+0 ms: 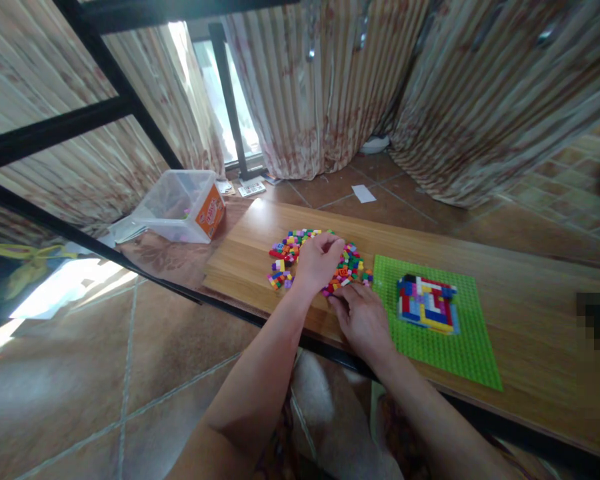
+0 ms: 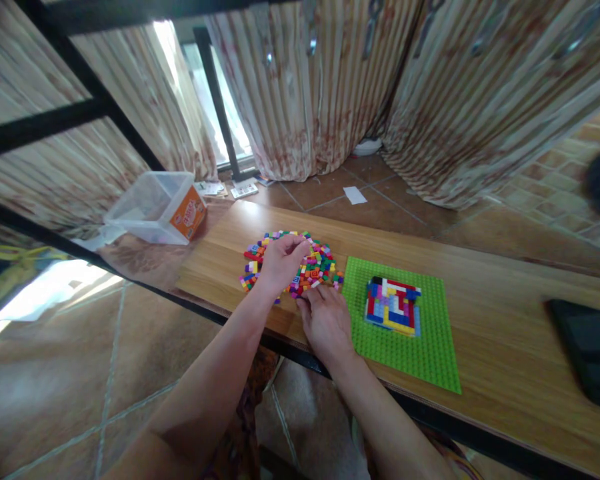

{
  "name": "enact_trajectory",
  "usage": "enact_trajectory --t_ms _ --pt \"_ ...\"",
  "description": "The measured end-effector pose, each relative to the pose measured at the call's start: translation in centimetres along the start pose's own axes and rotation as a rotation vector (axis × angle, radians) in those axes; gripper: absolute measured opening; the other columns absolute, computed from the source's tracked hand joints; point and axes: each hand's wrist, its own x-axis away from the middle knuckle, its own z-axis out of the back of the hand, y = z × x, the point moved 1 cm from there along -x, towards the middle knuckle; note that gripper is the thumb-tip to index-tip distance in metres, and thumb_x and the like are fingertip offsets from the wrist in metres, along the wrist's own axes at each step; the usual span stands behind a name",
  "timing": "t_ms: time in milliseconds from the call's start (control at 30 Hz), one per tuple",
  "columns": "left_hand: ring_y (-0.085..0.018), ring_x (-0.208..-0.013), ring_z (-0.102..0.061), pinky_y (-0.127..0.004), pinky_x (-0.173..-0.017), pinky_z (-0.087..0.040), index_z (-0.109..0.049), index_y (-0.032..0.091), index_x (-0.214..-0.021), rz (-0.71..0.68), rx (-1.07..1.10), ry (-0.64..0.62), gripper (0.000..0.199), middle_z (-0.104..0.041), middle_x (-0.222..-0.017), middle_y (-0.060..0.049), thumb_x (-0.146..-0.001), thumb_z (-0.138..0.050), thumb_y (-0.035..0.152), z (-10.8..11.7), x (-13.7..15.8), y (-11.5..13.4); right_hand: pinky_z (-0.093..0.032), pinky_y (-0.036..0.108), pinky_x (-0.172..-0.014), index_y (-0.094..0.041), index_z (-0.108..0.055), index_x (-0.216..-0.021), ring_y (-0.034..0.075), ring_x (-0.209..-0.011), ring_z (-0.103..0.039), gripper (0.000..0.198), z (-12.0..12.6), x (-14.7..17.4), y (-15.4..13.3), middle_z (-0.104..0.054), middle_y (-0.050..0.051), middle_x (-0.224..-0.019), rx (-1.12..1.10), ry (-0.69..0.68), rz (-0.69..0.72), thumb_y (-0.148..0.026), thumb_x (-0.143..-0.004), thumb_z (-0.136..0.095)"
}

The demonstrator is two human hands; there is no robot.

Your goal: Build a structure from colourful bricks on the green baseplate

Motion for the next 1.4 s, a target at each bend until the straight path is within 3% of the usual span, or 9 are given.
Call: enact_trajectory --t_ms 167,300,433,667,800,933,1100,1233,1400 --pt "-0.01 -0.063 -0.052 -0.022 -0.061 -0.041 -0.066 0.014 -0.076 0.045 0.093 -0.274 0.017 -0.062 -0.067 0.001 -0.082 -0.061 0.029 -0.9 1.0 0.9 -0.048 0.032 -0.074 -0.019 -0.065 -0.094 0.019 -0.079 -0.065 0.02 2.2 -0.5 1.3 -0.07 0.006 -0.088 -0.281 0.152 -0.146 -0.034 -0.094 -0.053" --pt "-0.008 -0.058 -0.051 -0.021 -0.057 -0.038 -0.065 0.012 -0.074 0.146 0.194 -0.506 0.026 -0.059 -0.063 0.001 -0.083 -0.062 0.037 -1.8 2.0 1.4 -0.05 0.032 -0.074 -0.018 -0.067 -0.094 0.019 -0.079 -0.066 0.021 4.2 -0.6 2.6 -0.072 0.005 -0.087 -0.347 0.264 -0.212 -0.035 -0.093 -0.055" --pt "-0.008 -0.055 -0.052 -0.02 -0.056 -0.039 -0.065 0.011 -0.077 0.287 0.287 -0.601 0.024 -0.059 -0.06 0.001 -0.08 -0.067 0.034 -2.5 2.6 1.6 -0.05 0.035 -0.076 -0.018 -0.069 -0.096 0.02 -0.082 -0.067 0.022 5.0 -0.3 3.5 -0.072 0.007 -0.09 -0.346 0.307 -0.236 -0.036 -0.092 -0.056" --pt "-0.006 -0.054 -0.055 -0.019 -0.057 -0.042 -0.066 0.011 -0.075 0.481 0.426 -0.603 0.021 -0.062 -0.062 0.0 -0.071 -0.076 0.029 -2.9 2.8 2.0 -0.051 0.035 -0.077 -0.019 -0.07 -0.094 0.018 -0.082 -0.066 0.02 5.6 0.3 3.8 -0.072 0.006 -0.09 -0.406 0.271 -0.227 -0.034 -0.09 -0.057" --pt "-0.006 -0.052 -0.053 -0.019 -0.054 -0.04 -0.067 0.011 -0.074 0.516 0.466 -0.617 0.023 -0.06 -0.06 0.001 -0.067 -0.079 0.029 -3.1 3.0 2.3 -0.052 0.034 -0.076 -0.02 -0.071 -0.092 0.018 -0.081 -0.066 0.021 6.2 0.7 4.1 -0.072 0.005 -0.088 -0.492 0.248 -0.239 -0.036 -0.089 -0.057" --pt "-0.005 -0.052 -0.053 -0.018 -0.054 -0.039 -0.067 0.011 -0.075 0.489 0.459 -0.595 0.019 -0.06 -0.061 0.002 -0.07 -0.076 0.027 -3.5 3.0 2.2 -0.054 0.034 -0.073 -0.021 -0.073 -0.093 0.019 -0.079 -0.067 0.025 7.5 1.0 5.8 -0.074 0.005 -0.088 -0.538 0.259 -0.349 -0.042 -0.084 -0.061" --pt "-0.004 -0.052 -0.053 -0.017 -0.054 -0.04 -0.064 0.011 -0.077 0.474 0.431 -0.453 0.009 -0.06 -0.062 0.003 -0.076 -0.069 0.018 -3.9 2.6 1.8 -0.055 0.033 -0.068 -0.02 -0.075 -0.092 0.019 -0.072 -0.068 0.024 10.0 1.5 9.3 -0.074 0.006 -0.085 -0.373 0.387 -0.519 -0.036 -0.082 -0.06" --pt "-0.004 -0.05 -0.052 -0.017 -0.052 -0.039 -0.063 0.01 -0.077 0.477 0.401 -0.43 0.003 -0.059 -0.06 0.003 -0.079 -0.062 0.012 -4.2 2.5 1.7 -0.054 0.035 -0.076 -0.021 -0.075 -0.092 0.021 -0.082 -0.068 0.023 10.9 2.0 10.4 -0.075 0.006 -0.091 -0.189 0.339 -0.418 -0.033 -0.084 -0.057" --pt "-0.003 -0.046 -0.05 -0.017 -0.049 -0.036 -0.061 0.011 -0.073 0.444 0.373 -0.439 0.007 -0.058 -0.057 0.003 -0.08 -0.061 0.009 -4.7 2.6 1.7 -0.052 0.035 -0.075 -0.023 -0.075 -0.088 0.02 -0.08 -0.066 0.023 10.3 2.1 9.8 -0.073 0.005 -0.089 -0.104 0.226 -0.335 -0.032 -0.085 -0.054"
